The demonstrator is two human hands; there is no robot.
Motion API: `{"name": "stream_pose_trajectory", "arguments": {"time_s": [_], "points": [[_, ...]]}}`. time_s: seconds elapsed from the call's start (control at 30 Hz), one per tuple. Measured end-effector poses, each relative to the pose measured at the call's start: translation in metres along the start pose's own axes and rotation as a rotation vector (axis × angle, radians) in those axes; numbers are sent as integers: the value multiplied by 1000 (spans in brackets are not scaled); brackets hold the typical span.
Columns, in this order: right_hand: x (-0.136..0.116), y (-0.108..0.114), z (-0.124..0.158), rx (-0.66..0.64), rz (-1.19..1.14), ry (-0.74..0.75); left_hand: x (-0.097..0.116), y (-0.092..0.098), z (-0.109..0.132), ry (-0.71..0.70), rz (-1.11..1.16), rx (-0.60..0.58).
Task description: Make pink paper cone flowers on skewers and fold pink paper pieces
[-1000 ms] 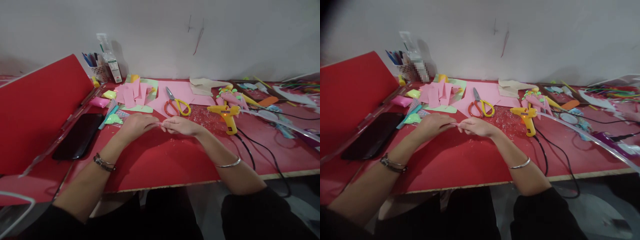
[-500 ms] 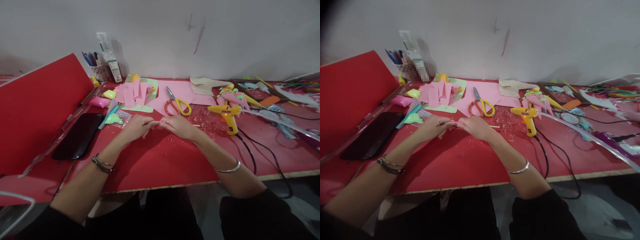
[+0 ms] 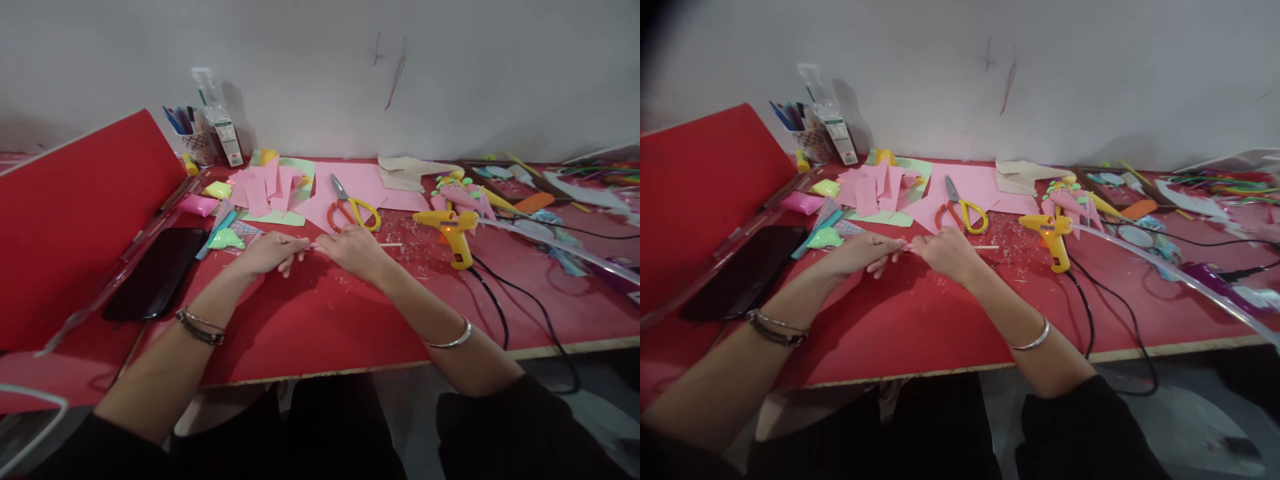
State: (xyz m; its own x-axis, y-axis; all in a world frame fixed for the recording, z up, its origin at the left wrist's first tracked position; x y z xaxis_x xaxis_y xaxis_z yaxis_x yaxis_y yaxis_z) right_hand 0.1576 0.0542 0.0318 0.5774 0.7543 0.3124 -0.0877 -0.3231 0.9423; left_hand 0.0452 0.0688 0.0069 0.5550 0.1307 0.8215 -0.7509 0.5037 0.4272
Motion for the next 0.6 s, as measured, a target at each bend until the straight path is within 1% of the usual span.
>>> {"name": "stream_pose_trajectory", "arguments": {"time_s": [0.2,0.33,0.6], "points": [[-2,4,0,36,31,-4,-2,1,0,33,94,5],[-1,6,0,98,22,-2,-1,0,1,37,147,-7],[0,6,4,191,33,-26,-2,1,0,33,153,23]]}}
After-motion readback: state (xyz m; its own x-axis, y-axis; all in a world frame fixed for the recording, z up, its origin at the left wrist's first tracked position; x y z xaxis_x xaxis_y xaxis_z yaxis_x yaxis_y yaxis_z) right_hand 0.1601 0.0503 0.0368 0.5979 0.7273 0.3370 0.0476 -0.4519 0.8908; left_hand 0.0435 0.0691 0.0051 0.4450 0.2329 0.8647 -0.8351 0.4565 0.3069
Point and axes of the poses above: each hand's wrist, its own z-axis away from the middle knuckle, its own y-axis out of the back of the hand, x = y × z, the point moved 5 cm from there along -z, towards the middle knuckle, and after that the axes turned 12 degrees about y, right-handed, at the moved point
